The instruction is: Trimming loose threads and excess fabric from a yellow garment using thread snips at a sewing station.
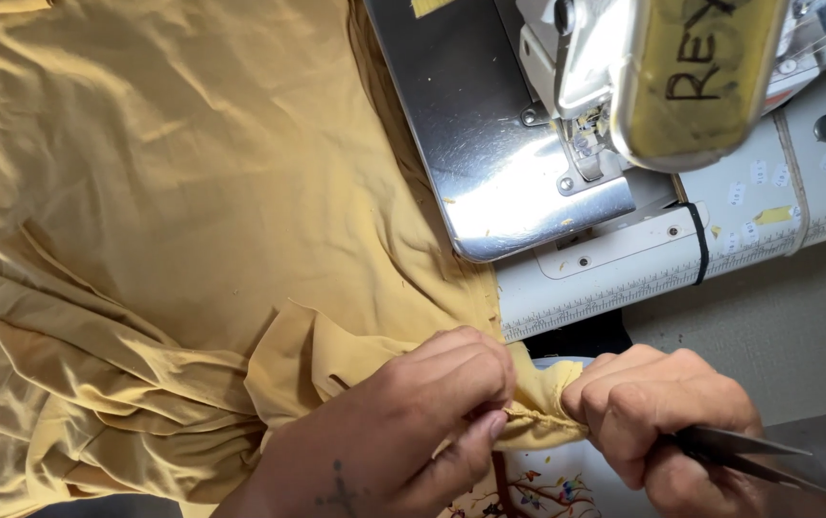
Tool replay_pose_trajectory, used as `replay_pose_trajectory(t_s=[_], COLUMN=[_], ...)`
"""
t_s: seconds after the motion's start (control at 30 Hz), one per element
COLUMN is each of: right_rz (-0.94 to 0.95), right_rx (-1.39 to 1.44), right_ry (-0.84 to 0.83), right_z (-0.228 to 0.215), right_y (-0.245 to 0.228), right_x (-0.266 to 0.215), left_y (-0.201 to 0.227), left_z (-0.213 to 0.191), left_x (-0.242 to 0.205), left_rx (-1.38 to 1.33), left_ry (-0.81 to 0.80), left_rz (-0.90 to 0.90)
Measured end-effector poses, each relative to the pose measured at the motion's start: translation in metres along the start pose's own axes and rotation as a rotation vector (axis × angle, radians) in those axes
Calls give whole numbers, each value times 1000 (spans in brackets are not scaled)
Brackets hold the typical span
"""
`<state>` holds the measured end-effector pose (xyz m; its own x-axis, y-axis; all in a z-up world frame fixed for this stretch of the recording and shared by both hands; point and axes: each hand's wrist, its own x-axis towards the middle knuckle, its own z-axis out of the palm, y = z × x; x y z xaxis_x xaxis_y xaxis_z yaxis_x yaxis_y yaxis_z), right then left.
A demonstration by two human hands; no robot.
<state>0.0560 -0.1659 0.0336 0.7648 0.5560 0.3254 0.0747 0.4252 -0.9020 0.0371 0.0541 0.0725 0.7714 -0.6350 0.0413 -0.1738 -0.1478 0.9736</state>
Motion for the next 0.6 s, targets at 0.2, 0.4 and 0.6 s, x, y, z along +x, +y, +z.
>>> replay_pose_trajectory(t_s=[0.2,0.4,0.6], right_rz=[98,159,116], right_rx=[-209,-158,92], right_ry=[161,284,215], right_z=[0,-1,-38], right_y=[5,-3,10], right_x=[-13,-10,-30], left_y=[-3,1,-25], left_z=[11,-6,-12], left_x=[-28,-51,-60], left_rx=[574,390,512], left_ry=[31,93,210], left_rz=[79,-342,-263])
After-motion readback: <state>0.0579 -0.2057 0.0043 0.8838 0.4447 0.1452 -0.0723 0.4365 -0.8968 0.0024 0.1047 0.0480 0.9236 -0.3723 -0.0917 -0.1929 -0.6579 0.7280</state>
